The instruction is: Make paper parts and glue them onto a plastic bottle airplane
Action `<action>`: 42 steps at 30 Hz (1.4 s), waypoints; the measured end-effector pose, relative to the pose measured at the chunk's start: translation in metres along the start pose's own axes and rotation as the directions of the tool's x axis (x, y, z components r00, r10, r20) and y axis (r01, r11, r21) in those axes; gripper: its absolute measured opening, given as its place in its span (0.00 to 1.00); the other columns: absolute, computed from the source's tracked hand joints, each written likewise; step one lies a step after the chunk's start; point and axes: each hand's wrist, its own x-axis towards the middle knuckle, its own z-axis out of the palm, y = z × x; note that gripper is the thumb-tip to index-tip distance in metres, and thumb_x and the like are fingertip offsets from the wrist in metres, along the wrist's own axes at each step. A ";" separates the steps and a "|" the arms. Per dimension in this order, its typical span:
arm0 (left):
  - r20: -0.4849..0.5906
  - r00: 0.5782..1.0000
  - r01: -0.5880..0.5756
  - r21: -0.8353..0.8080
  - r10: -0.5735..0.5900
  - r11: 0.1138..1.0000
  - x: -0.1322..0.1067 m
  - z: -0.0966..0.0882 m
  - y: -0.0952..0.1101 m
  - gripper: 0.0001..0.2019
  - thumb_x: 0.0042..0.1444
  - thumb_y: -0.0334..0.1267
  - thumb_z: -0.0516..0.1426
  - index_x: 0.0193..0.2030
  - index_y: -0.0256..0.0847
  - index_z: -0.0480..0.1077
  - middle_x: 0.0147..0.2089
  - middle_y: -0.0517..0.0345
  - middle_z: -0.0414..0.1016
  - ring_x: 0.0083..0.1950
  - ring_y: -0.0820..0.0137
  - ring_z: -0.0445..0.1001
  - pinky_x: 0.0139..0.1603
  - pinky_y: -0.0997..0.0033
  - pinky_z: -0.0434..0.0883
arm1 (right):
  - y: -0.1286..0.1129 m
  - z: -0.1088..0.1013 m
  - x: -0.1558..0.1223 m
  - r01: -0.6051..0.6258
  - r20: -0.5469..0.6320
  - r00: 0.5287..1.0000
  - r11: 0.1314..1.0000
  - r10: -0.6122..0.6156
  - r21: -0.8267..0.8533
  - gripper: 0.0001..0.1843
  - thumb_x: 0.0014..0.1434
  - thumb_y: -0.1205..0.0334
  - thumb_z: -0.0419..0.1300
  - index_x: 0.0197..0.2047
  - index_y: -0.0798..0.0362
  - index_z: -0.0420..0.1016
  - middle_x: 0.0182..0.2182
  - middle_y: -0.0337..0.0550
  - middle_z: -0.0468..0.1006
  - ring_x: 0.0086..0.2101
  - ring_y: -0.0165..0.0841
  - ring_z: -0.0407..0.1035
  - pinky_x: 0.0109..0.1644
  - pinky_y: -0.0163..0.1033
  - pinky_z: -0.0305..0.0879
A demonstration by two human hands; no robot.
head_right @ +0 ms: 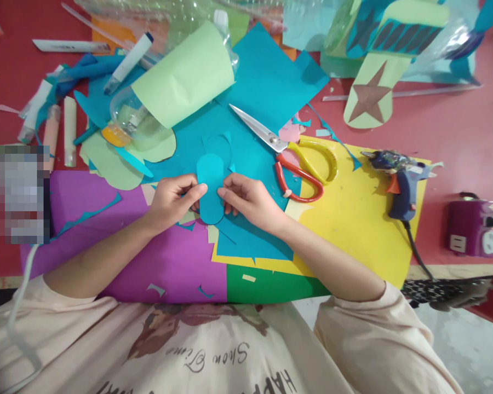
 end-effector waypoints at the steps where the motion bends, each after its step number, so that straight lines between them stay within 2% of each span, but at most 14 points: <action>1: -0.001 1.000 0.004 -0.001 -0.004 1.000 0.000 0.000 0.000 0.21 0.61 0.48 0.52 0.20 0.41 0.57 0.17 0.67 0.64 0.20 0.78 0.64 0.21 0.76 0.59 | 0.000 0.000 0.000 0.002 0.006 1.000 1.000 -0.002 -0.005 0.26 0.53 0.36 0.61 0.29 0.51 0.62 0.16 0.32 0.71 0.17 0.24 0.65 0.21 0.31 0.63; 11: -0.013 1.000 0.002 0.000 -0.002 1.000 0.000 0.000 0.000 0.21 0.62 0.48 0.52 0.20 0.41 0.56 0.17 0.66 0.64 0.19 0.79 0.64 0.20 0.77 0.59 | 0.004 -0.002 -0.001 0.044 0.024 0.999 0.999 -0.044 -0.015 0.24 0.57 0.37 0.58 0.31 0.51 0.63 0.18 0.33 0.72 0.18 0.25 0.66 0.23 0.32 0.64; 14: -0.031 0.999 -0.026 -0.076 0.024 0.997 0.001 0.000 0.001 0.18 0.63 0.45 0.51 0.23 0.41 0.61 0.18 0.65 0.65 0.19 0.78 0.65 0.20 0.78 0.62 | 0.005 -0.003 0.000 0.041 -0.007 0.999 0.999 -0.041 0.006 0.23 0.57 0.38 0.59 0.32 0.50 0.62 0.18 0.33 0.71 0.18 0.26 0.67 0.22 0.33 0.64; 16: -0.089 0.993 -0.086 -0.115 0.076 0.990 -0.001 -0.001 0.000 0.16 0.64 0.44 0.49 0.25 0.41 0.62 0.19 0.65 0.66 0.20 0.78 0.65 0.21 0.78 0.63 | 0.004 -0.004 0.001 0.046 -0.038 0.998 0.999 -0.045 0.030 0.24 0.56 0.38 0.59 0.31 0.50 0.61 0.17 0.32 0.70 0.18 0.27 0.67 0.22 0.33 0.64; 17: -0.128 0.983 -0.141 -0.095 0.128 0.985 -0.002 -0.001 -0.001 0.16 0.64 0.43 0.49 0.26 0.41 0.62 0.20 0.64 0.67 0.20 0.78 0.65 0.21 0.78 0.63 | 0.004 -0.004 0.001 0.048 -0.049 0.998 0.998 -0.046 0.039 0.24 0.55 0.37 0.60 0.31 0.50 0.61 0.17 0.32 0.69 0.18 0.27 0.67 0.22 0.32 0.64; 19: -0.165 0.945 -0.278 0.045 0.282 0.959 -0.006 -0.001 -0.001 0.15 0.64 0.43 0.48 0.26 0.42 0.62 0.21 0.62 0.69 0.22 0.77 0.66 0.24 0.76 0.64 | 0.003 -0.004 0.001 0.051 -0.063 0.997 0.998 -0.048 0.047 0.24 0.55 0.37 0.60 0.30 0.49 0.60 0.17 0.31 0.69 0.18 0.27 0.67 0.22 0.32 0.64; 21: -0.095 0.898 -0.399 0.232 0.429 0.887 -0.008 0.000 -0.001 0.15 0.65 0.43 0.47 0.29 0.42 0.65 0.23 0.60 0.71 0.25 0.75 0.69 0.28 0.74 0.66 | 0.004 -0.003 0.001 0.049 -0.079 0.996 0.998 -0.045 0.044 0.25 0.54 0.36 0.60 0.30 0.49 0.60 0.18 0.31 0.68 0.19 0.26 0.67 0.22 0.33 0.64; 23: -0.017 0.872 -0.453 0.352 0.490 0.819 -0.009 0.001 0.000 0.15 0.66 0.43 0.47 0.32 0.42 0.68 0.26 0.59 0.74 0.29 0.74 0.71 0.31 0.73 0.67 | 0.003 -0.002 0.001 0.053 -0.104 0.993 0.998 -0.049 0.043 0.25 0.54 0.36 0.60 0.29 0.49 0.60 0.18 0.31 0.66 0.19 0.26 0.65 0.23 0.33 0.64; 25: -0.009 0.865 -0.456 0.404 0.502 0.793 -0.008 0.002 0.000 0.14 0.67 0.42 0.47 0.35 0.41 0.69 0.28 0.58 0.74 0.31 0.73 0.72 0.33 0.73 0.67 | 0.003 -0.001 0.000 0.072 -0.136 0.989 0.997 -0.066 0.035 0.26 0.53 0.35 0.60 0.28 0.49 0.60 0.19 0.31 0.64 0.21 0.26 0.64 0.25 0.33 0.64; 29: -0.019 0.891 -0.410 0.397 0.454 0.822 -0.006 0.003 -0.001 0.13 0.66 0.42 0.48 0.35 0.41 0.69 0.29 0.58 0.74 0.31 0.73 0.71 0.34 0.73 0.68 | -0.001 -0.002 -0.002 0.112 -0.130 0.984 0.992 -0.119 -0.059 0.26 0.54 0.34 0.59 0.27 0.50 0.61 0.21 0.32 0.60 0.23 0.26 0.59 0.27 0.33 0.62; 32: -0.001 0.924 -0.366 0.285 0.382 0.886 -0.006 0.002 -0.001 0.14 0.65 0.47 0.49 0.35 0.41 0.67 0.32 0.56 0.75 0.32 0.73 0.71 0.34 0.73 0.68 | -0.003 -0.004 -0.004 0.149 -0.022 0.988 0.986 -0.151 -0.080 0.24 0.57 0.35 0.56 0.31 0.50 0.66 0.25 0.36 0.67 0.28 0.29 0.64 0.34 0.36 0.66; 36: -0.023 0.956 -0.284 0.178 0.293 0.942 -0.005 0.001 0.001 0.16 0.62 0.51 0.51 0.30 0.42 0.62 0.27 0.61 0.69 0.28 0.74 0.67 0.31 0.74 0.65 | -0.002 -0.007 -0.004 0.224 0.104 0.971 0.970 -0.214 -0.097 0.22 0.62 0.40 0.54 0.36 0.51 0.73 0.36 0.44 0.75 0.39 0.33 0.70 0.46 0.41 0.68; 39: -0.049 0.981 -0.179 0.126 0.186 0.976 -0.003 0.000 0.001 0.14 0.62 0.46 0.51 0.27 0.42 0.58 0.22 0.66 0.60 0.23 0.77 0.59 0.25 0.75 0.59 | 0.000 -0.007 -0.004 0.230 0.102 0.970 0.968 -0.220 -0.099 0.20 0.62 0.42 0.55 0.37 0.51 0.74 0.36 0.45 0.76 0.39 0.33 0.70 0.46 0.42 0.68; 42: -0.068 0.994 -0.080 0.050 0.083 0.996 0.000 0.000 0.002 0.14 0.61 0.43 0.50 0.26 0.42 0.56 0.22 0.66 0.52 0.23 0.76 0.54 0.24 0.74 0.56 | 0.001 -0.004 -0.003 0.158 0.012 0.987 0.987 -0.158 -0.016 0.18 0.58 0.43 0.61 0.36 0.50 0.71 0.33 0.42 0.74 0.35 0.31 0.70 0.40 0.39 0.70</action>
